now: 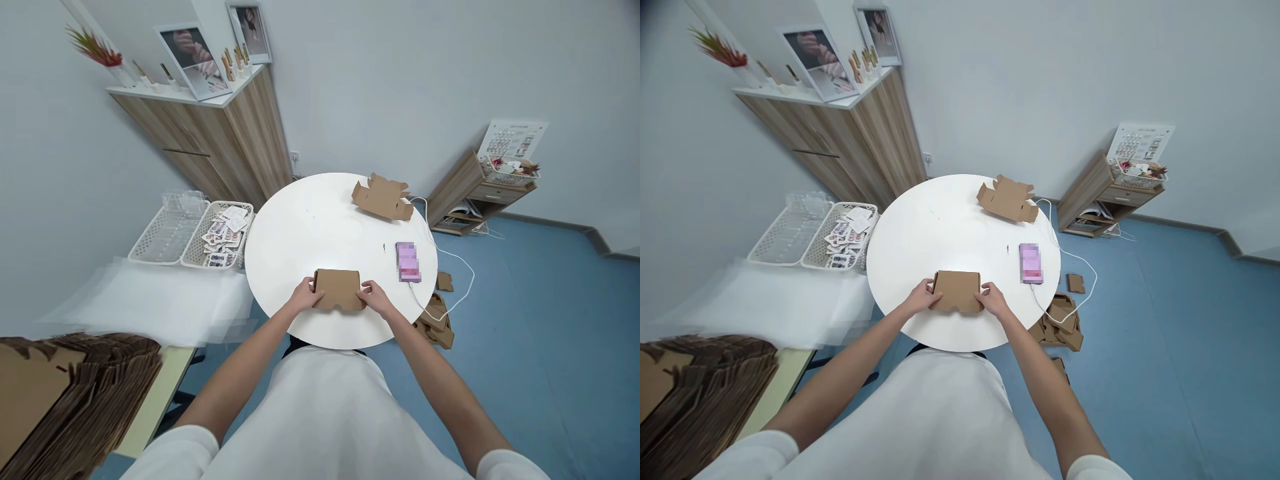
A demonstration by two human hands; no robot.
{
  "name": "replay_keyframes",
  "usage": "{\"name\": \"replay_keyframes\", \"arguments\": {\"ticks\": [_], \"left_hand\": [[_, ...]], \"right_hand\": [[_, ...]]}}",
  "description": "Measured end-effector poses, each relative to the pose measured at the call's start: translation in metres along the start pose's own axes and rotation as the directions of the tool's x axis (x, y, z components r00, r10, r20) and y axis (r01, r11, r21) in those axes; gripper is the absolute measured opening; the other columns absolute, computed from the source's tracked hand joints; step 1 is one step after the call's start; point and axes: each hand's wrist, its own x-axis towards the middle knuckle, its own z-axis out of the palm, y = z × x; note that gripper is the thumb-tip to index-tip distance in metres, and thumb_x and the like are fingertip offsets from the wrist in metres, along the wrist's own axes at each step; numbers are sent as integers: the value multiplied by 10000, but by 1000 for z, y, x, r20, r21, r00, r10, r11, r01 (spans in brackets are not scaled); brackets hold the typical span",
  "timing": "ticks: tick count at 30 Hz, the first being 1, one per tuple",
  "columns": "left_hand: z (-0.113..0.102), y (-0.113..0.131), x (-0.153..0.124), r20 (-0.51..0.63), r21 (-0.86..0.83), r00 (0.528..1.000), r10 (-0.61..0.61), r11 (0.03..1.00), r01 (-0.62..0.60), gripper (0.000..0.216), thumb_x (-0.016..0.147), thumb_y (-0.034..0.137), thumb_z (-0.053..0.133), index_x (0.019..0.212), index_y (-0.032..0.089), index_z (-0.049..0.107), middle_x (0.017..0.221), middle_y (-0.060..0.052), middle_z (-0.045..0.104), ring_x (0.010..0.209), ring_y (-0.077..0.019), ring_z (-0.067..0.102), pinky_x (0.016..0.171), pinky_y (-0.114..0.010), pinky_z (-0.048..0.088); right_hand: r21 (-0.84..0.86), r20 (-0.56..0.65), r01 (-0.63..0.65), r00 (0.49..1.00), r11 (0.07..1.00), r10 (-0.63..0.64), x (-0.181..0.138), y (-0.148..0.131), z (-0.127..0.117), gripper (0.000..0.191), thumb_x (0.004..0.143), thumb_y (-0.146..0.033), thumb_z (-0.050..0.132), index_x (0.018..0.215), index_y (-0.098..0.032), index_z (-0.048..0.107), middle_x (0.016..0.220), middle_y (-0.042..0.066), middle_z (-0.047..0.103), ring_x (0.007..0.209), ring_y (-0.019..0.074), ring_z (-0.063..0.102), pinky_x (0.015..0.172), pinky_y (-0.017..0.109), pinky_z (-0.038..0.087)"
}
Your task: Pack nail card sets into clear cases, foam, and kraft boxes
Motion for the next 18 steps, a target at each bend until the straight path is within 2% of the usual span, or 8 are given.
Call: {"name": "replay_keyframes", "arguments": {"ticks": [2, 4, 8, 11, 14, 18], "left_hand": [[8, -6, -1, -87, 113, 996, 10, 994, 0, 658, 630, 406, 601, 1189, 148, 369, 1064, -120, 558, 967, -215, 544, 733, -265, 407], [15, -11, -1, -124, 179, 992, 19, 984, 3, 651, 633, 402, 598, 1179, 127, 371, 1085, -140, 545, 1003, -231, 525, 757, -281, 398], [22, -20, -4, -139, 134, 987, 81, 989, -62, 540, 704, 385, 530, 1155, 121, 398, 1083, -142, 547, 958, -208, 546, 749, -283, 408], [23, -27, -11, -133, 55, 971, 196, 980, -191, 437, 745, 310, 480, 1151, 156, 427, 1094, -107, 549, 927, -175, 551, 760, -272, 411], [24, -32, -19, -73, 17, 950, 304, 953, -304, 440, 716, 231, 499, 1152, 195, 452, 1065, -72, 562, 891, -169, 547, 755, -282, 418], [21, -29, -24, -61, 29, 934, 351, 936, -350, 510, 653, 277, 595, 1141, 192, 473, 982, -72, 568, 890, -200, 535, 740, -310, 429]], "right_hand": [[-94, -90, 1, 996, 996, -9, 0, 10, 9, 396, 632, -373, 587, 977, -200, 501, 783, 4, 578, 699, 138, 552, 592, 247, 416], [-130, -121, -1, 993, 992, -15, 0, 17, 16, 383, 644, -382, 567, 972, -198, 494, 784, 7, 572, 706, 144, 552, 606, 255, 421], [-52, -124, 40, 991, 998, -46, -6, 22, 24, 388, 686, -393, 517, 1016, -195, 470, 906, 44, 576, 777, 154, 565, 676, 282, 442], [41, -89, 163, 983, 986, -159, -14, 26, 26, 429, 694, -351, 518, 1090, -201, 445, 1053, 72, 544, 880, 165, 554, 749, 309, 442], [75, -24, 280, 960, 957, -279, -23, 33, 30, 537, 657, -285, 559, 1169, -226, 409, 1142, 77, 497, 957, 180, 522, 800, 344, 431], [36, 28, 332, 943, 943, -333, -29, 35, 30, 693, 611, -268, 614, 1248, -249, 341, 1128, 71, 474, 981, 198, 486, 806, 364, 435]]}}
